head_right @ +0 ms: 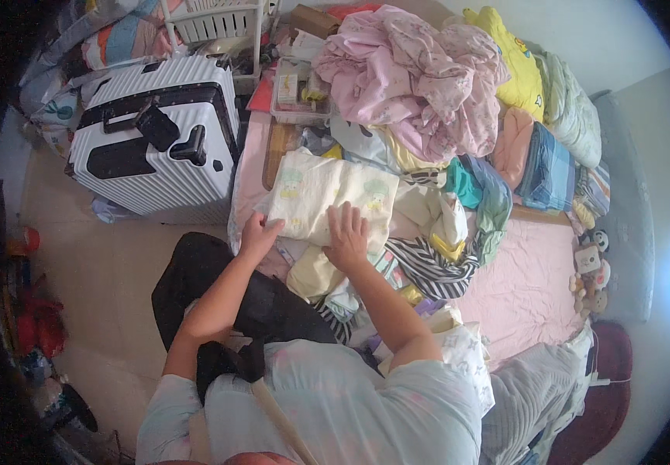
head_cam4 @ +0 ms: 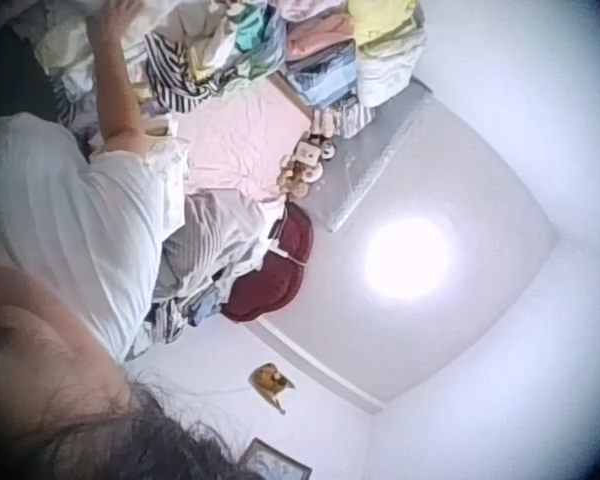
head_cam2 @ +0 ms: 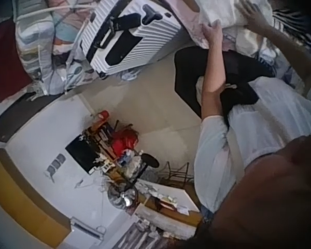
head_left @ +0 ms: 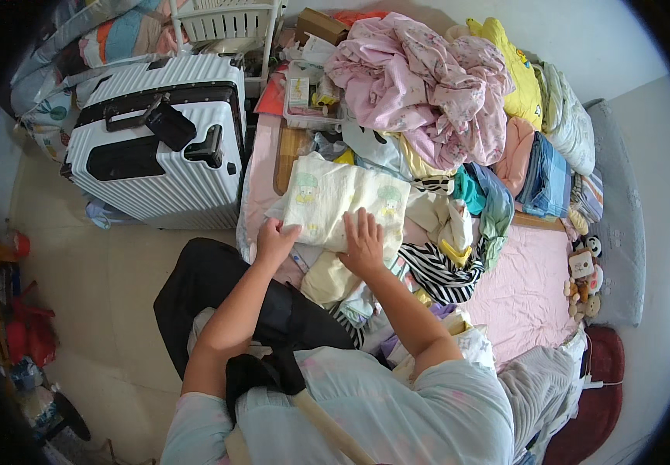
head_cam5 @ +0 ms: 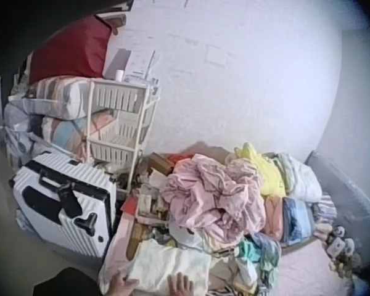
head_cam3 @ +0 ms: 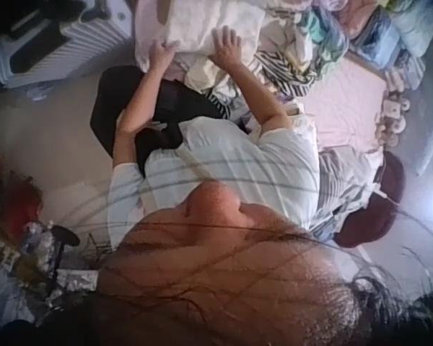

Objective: Sort and fold various pieces of children's or small clothing items onto a bed.

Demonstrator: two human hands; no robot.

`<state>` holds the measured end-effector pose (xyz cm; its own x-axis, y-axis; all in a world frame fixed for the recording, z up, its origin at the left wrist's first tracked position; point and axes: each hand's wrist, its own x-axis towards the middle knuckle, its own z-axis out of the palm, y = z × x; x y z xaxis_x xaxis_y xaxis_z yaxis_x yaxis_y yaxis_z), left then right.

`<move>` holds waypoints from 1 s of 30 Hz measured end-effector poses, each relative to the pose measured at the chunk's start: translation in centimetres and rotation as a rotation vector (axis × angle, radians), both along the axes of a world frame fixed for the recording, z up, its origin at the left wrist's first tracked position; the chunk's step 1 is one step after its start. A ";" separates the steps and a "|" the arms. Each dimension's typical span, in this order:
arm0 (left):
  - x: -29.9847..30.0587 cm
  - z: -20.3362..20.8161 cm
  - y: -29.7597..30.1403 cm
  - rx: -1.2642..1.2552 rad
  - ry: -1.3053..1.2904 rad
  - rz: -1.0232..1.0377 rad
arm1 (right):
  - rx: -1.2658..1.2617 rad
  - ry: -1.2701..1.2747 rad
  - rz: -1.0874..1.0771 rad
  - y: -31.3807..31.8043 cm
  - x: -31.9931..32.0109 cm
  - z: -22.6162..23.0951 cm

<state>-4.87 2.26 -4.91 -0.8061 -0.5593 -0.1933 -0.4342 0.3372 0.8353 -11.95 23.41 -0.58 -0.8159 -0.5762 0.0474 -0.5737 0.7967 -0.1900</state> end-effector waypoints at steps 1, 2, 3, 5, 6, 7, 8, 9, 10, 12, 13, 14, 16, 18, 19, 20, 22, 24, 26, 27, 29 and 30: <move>0.3 0.0 -0.1 -0.011 -0.026 -0.053 | 0.011 -0.037 0.045 0.2 0.1 -0.6; 0.6 0.1 -0.1 -0.010 -0.027 -0.054 | 0.026 -0.077 0.089 0.5 0.2 -0.8; 1.0 0.3 -0.2 0.034 -0.017 -0.052 | -0.005 -0.045 0.127 1.1 0.1 -0.8; 1.4 0.3 -0.3 0.078 -0.008 -0.047 | 0.006 -0.011 0.142 2.0 -0.1 -0.9; 1.5 0.1 -0.4 0.054 0.030 -0.062 | 0.016 0.024 0.158 2.3 -0.2 -1.0; 1.6 0.0 -0.4 0.029 0.069 -0.077 | 0.025 0.066 0.158 2.6 -0.1 -1.1; 1.6 -0.3 -0.6 0.027 0.070 -0.072 | 0.023 0.068 0.163 2.9 -0.3 -1.5; 1.4 -0.7 -0.6 -0.087 0.062 -0.101 | 0.040 0.138 0.184 3.3 -0.7 -2.0; 1.3 -1.0 -0.7 -0.202 0.054 -0.130 | 0.056 0.208 0.205 3.5 -1.0 -2.5; 0.9 -0.3 -0.8 -0.228 0.035 -0.152 | 0.073 0.347 0.225 3.6 -1.2 -2.1; 0.7 0.0 -0.9 -0.255 0.015 -0.173 | 0.090 0.287 0.252 3.9 -1.7 -2.9; 0.5 0.5 -1.1 -0.255 0.017 -0.173 | 0.106 0.228 0.278 3.8 -2.0 -2.6; 0.4 1.6 -1.8 -0.252 0.025 -0.190 | 0.088 0.265 0.321 4.4 -2.9 -1.6; 0.5 3.6 -2.3 -0.210 0.050 -0.207 | 0.073 0.298 0.364 4.5 -3.1 0.8; 0.6 4.4 -2.5 -0.169 0.074 -0.221 | 0.038 0.315 0.393 4.3 -3.0 2.1; 0.9 4.9 -2.8 -0.169 0.072 -0.221 | 0.003 0.335 0.421 4.3 -2.9 3.0; 1.4 5.2 -3.3 -0.124 -0.024 -0.299 | 0.023 0.309 0.430 4.7 -2.3 2.6; 2.2 4.3 -3.0 -0.087 -0.031 -0.285 | 0.025 0.313 0.475 5.3 -1.8 1.1; 3.1 3.2 -2.8 -0.048 -0.043 -0.267 | 0.050 0.251 0.457 5.9 -0.9 -0.4; 3.5 2.9 -2.8 -0.052 -0.009 -0.240 | 0.050 0.226 0.423 6.1 -0.7 -1.1; 4.0 2.8 -2.8 -0.056 0.020 -0.210 | 0.030 0.197 0.371 6.4 -0.6 -1.8; 4.1 3.0 -2.8 -0.115 0.004 -0.243 | 0.029 0.192 0.373 6.4 -0.7 -1.9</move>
<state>-0.76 -0.59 -1.93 -0.9199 -0.3678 -0.1362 -0.3259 0.5237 0.7871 -12.61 29.78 -2.50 -0.5290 -0.8339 0.1576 -0.8467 0.5311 -0.0320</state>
